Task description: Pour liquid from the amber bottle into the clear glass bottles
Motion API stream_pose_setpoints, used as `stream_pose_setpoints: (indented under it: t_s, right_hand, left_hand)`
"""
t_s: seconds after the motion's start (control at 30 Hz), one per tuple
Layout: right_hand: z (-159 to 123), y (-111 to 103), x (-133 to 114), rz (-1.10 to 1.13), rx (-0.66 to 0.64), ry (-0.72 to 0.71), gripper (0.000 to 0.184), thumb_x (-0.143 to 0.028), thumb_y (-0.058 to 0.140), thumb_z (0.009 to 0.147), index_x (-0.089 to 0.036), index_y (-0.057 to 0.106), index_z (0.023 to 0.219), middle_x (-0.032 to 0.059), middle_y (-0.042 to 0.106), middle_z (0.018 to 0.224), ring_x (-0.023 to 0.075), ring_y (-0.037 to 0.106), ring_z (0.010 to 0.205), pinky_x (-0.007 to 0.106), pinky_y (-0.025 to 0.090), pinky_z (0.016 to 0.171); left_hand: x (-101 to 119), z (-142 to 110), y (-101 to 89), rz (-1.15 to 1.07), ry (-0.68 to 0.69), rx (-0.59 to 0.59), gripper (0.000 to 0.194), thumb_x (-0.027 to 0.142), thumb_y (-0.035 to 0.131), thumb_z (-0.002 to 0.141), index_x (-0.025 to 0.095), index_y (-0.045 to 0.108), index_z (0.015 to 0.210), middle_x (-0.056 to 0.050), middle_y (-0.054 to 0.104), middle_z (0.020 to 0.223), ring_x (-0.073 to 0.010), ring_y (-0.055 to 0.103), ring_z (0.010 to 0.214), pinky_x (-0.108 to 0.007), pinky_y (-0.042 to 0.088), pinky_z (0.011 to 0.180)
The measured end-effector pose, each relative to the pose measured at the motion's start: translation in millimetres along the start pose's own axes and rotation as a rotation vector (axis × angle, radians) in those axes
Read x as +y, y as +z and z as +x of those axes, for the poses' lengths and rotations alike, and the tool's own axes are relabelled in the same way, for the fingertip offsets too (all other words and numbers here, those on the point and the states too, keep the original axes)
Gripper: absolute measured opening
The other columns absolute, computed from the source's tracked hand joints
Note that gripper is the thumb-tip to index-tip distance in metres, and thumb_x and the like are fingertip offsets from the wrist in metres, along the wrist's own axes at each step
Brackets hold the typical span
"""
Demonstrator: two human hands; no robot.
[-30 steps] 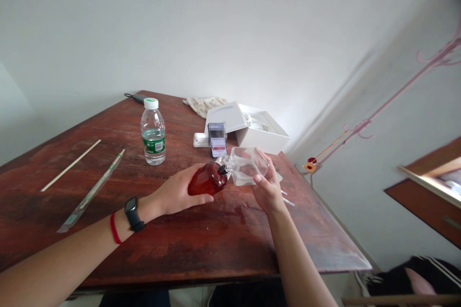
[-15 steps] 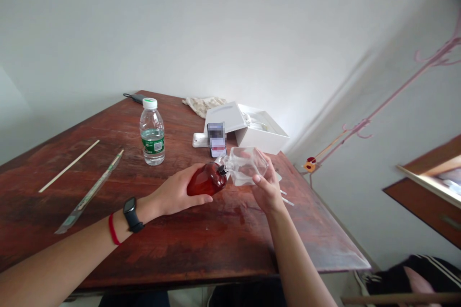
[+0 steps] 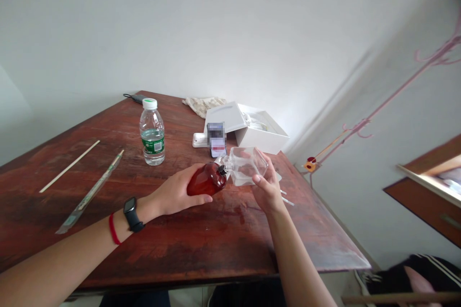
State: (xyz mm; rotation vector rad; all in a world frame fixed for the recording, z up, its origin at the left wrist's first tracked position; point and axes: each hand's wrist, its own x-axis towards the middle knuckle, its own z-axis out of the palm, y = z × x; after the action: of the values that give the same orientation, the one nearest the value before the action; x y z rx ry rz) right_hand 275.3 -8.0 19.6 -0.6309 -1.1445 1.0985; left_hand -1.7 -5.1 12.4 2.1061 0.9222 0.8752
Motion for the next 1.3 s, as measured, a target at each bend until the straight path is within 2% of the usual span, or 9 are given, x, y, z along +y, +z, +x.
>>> stream_pose_setpoints:
  t_s: [0.47,0.9,1.3]
  right_hand:
    - [-1.1,-1.9,1.0,-0.045,-0.001,-0.016,0.066,-0.043,0.097,0.070,-0.035,0.069,0.130,0.0076,0.078,0.130,0.0321,0.073,0.113,0.049,0.058,0.096]
    - [-0.9,1.6,-1.7,-0.003,-0.010,-0.027,0.065,-0.037,0.098,0.069,-0.035,0.073,0.128,0.0063,0.080,0.127,0.0289,0.074,0.108,0.044,0.060,0.089]
    - [-2.0,2.9,-2.1,-0.020,0.011,-0.010,0.068,-0.040,0.098,0.068,-0.034,0.071,0.130,0.0078,0.079,0.129,0.0308,0.074,0.108,0.047,0.060,0.091]
  left_hand:
    - [-1.7,0.7,0.3,-0.019,0.001,-0.008,0.077,0.058,0.084,0.086,0.023,0.055,0.148,-0.014,0.070,0.144,-0.0371,0.070,0.127,-0.049,0.055,0.109]
    - [-0.8,0.2,0.4,-0.025,0.021,-0.006,0.075,0.056,0.084,0.087,0.024,0.055,0.148,-0.014,0.070,0.145,-0.0369,0.070,0.128,-0.049,0.055,0.108]
    - [-0.4,0.5,0.3,-0.012,0.008,-0.003,0.076,0.057,0.084,0.086,0.024,0.056,0.148,-0.014,0.070,0.144,-0.0373,0.070,0.127,-0.049,0.055,0.108]
